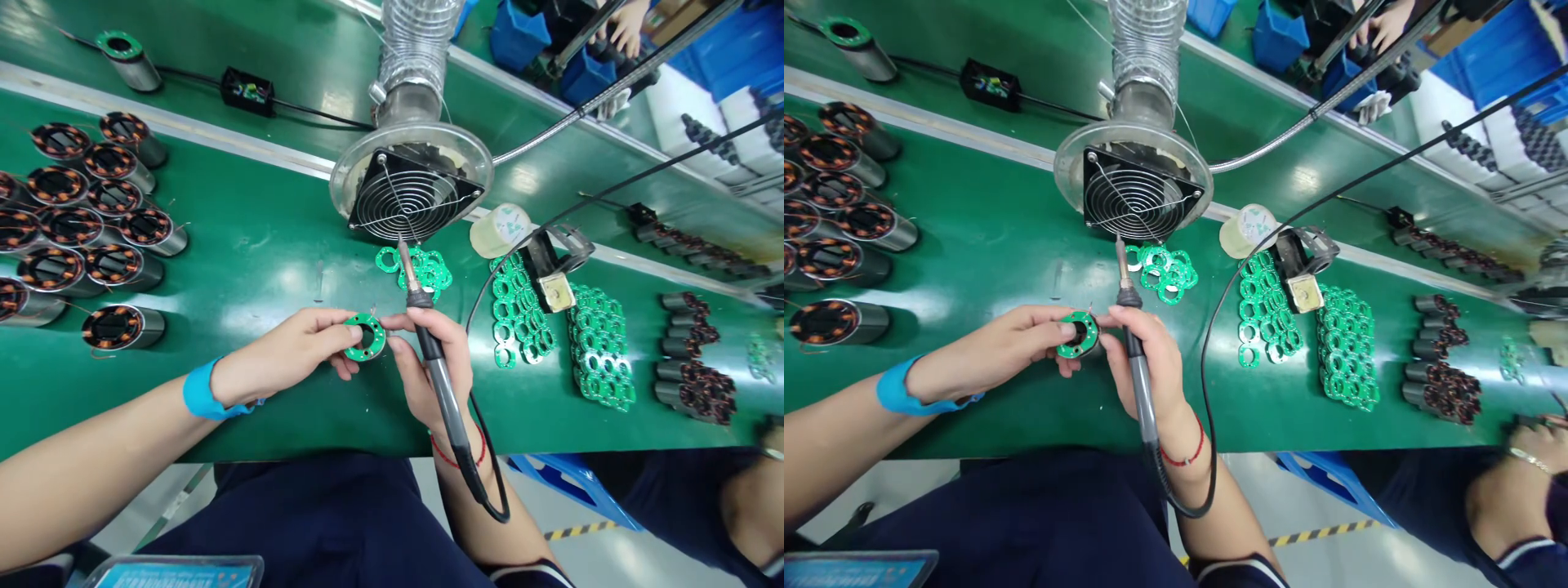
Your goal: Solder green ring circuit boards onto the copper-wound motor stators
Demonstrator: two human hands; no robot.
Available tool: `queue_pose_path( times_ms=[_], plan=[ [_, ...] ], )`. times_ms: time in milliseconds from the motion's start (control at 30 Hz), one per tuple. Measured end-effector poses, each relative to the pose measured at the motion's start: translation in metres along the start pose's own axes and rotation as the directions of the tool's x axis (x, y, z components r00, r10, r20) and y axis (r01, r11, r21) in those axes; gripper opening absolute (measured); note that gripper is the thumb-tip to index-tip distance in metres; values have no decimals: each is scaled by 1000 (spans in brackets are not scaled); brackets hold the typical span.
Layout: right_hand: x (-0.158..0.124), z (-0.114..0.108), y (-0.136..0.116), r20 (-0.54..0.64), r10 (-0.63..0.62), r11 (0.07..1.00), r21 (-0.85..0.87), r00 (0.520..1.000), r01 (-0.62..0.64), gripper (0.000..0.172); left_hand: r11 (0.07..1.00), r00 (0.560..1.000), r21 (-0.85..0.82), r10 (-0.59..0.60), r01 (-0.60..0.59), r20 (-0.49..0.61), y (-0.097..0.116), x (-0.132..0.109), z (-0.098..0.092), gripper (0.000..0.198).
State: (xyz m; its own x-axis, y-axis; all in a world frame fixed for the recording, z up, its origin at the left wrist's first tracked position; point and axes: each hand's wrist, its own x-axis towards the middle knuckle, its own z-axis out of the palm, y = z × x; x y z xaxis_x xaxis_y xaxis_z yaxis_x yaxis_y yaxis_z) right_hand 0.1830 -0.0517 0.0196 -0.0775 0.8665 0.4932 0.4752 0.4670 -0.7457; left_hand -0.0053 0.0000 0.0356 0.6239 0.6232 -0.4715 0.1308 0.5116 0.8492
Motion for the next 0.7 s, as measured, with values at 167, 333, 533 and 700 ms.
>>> queue_pose_path(
  times_ms=[167, 333, 533, 700],
  plan=[
    [2, 1, 0, 27, -72, 982, -174, 997, 76, 30, 787, 903, 583, 380, -202, -200, -9, -3, 1, 34],
    [0, 15, -8, 64, 500, 776, 411, 864, -479, 26, 41, 489, 951, 864, -308, 121, -21, -5, 0, 39],
    [-4, 22, -5, 169, 600, 557, 614, 782, -560, 33, 519, 690, 803, 696, -292, -198, -13, -9, 7, 37],
    [-12, 14, 4, -31, 406, 850, 379, 913, -365, 35, 959, 940, 257, 195, -122, -280, -6, -5, 9, 42]
  ],
)
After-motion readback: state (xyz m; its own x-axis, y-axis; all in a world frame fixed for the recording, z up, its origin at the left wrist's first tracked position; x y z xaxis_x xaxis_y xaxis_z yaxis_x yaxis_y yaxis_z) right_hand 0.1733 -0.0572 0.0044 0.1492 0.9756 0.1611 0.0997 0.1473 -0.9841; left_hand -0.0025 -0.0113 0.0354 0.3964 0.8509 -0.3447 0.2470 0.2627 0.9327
